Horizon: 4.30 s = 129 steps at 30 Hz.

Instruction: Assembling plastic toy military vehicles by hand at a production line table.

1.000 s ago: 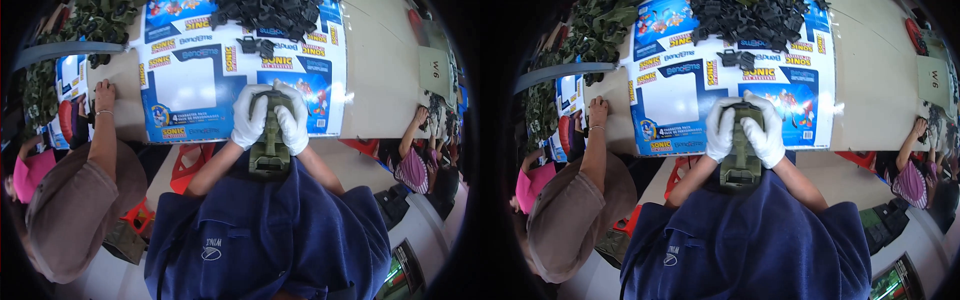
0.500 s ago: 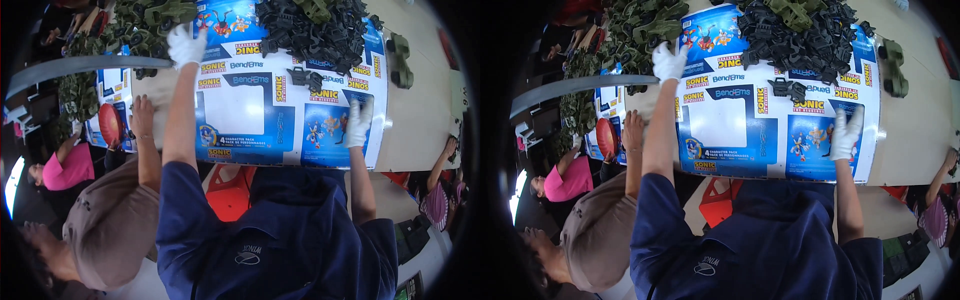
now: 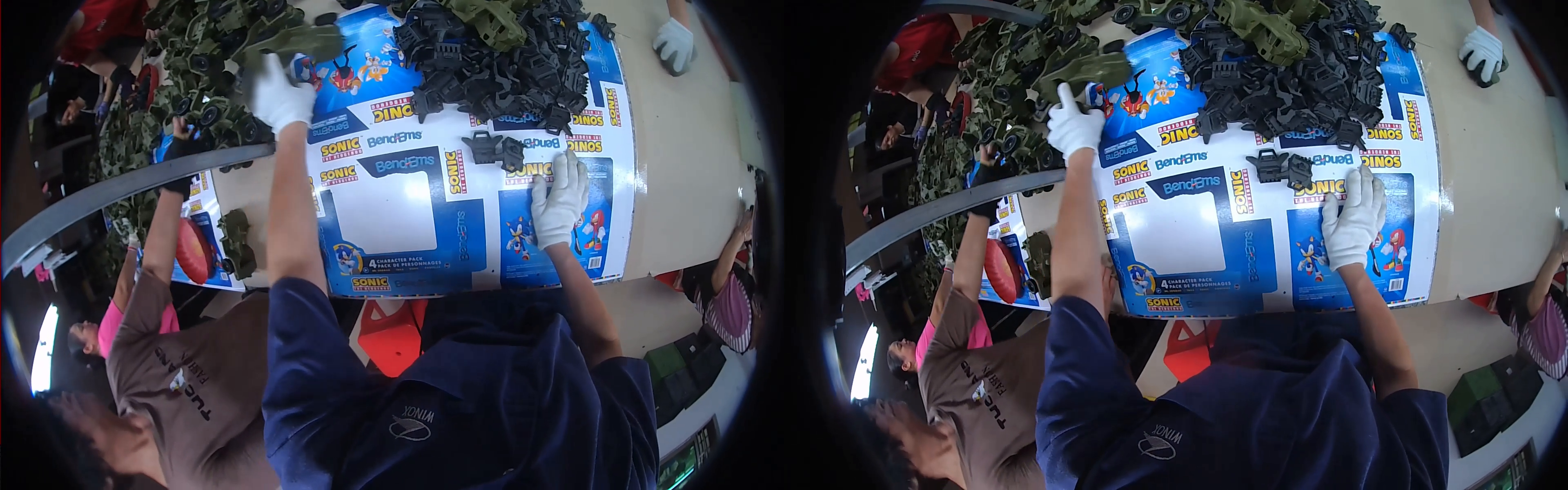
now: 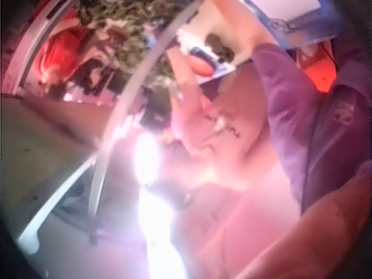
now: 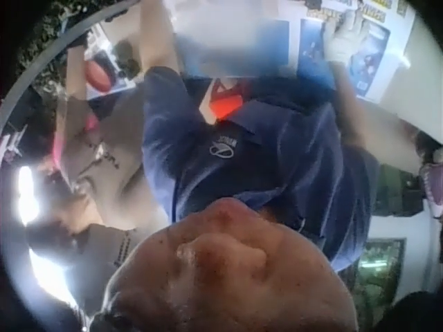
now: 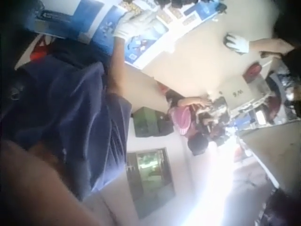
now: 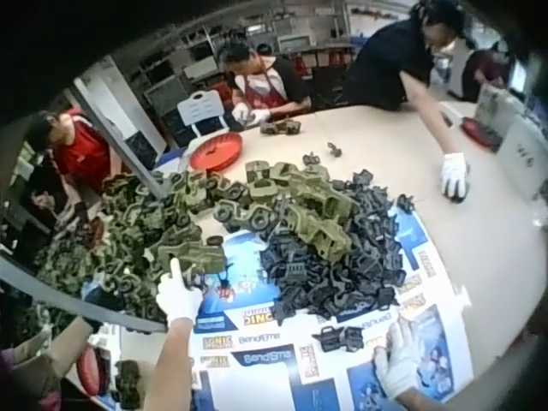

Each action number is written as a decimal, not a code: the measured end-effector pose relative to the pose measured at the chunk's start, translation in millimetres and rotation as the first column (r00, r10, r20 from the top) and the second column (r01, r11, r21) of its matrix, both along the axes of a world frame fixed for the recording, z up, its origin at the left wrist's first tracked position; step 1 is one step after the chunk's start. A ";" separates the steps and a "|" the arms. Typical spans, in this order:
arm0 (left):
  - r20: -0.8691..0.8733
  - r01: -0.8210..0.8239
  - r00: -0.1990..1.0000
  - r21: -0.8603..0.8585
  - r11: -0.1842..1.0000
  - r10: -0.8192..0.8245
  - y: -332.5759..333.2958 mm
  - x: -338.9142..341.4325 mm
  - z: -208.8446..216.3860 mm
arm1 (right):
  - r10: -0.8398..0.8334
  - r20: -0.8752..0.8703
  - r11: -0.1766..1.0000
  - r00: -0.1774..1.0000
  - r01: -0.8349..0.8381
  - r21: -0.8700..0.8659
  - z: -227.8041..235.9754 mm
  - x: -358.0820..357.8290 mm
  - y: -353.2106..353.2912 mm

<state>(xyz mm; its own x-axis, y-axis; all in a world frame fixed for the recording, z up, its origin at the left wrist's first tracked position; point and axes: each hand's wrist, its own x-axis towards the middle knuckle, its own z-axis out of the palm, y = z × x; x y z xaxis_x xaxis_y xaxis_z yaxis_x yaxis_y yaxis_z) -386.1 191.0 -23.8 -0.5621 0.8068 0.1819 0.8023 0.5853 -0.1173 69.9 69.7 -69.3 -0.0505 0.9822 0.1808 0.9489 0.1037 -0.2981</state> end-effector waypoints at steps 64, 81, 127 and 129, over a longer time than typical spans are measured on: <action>0.940 0.350 0.286 0.081 0.933 -0.188 -243.4 261.1 -10.1 | 0.019 -0.007 0.774 1.000 -0.019 -0.633 68.3 50.4 -13.9; 0.965 0.218 -0.237 0.162 0.962 -0.109 -241.5 255.9 65.9 | -0.318 -0.927 0.504 0.199 -0.792 -0.343 68.7 50.0 -30.6; 0.726 -0.142 -0.148 0.656 0.741 -0.671 -227.2 298.7 52.7 | 0.407 -0.790 0.793 0.458 -0.607 0.057 122.5 -6.7 -57.2; 0.714 -0.113 -0.107 0.682 0.722 -0.692 -226.8 297.1 55.2 | 0.435 -0.755 0.844 0.492 -0.514 0.151 114.8 -13.3 -58.4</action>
<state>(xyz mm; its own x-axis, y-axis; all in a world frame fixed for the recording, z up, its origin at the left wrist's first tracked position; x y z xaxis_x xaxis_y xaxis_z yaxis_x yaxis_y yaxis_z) -89.0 -35.8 31.4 -0.2106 0.9701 0.1208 -0.0358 -0.1311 0.9907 56.6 11.3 45.4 -0.4029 0.8639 0.3022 0.2036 0.4065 -0.8907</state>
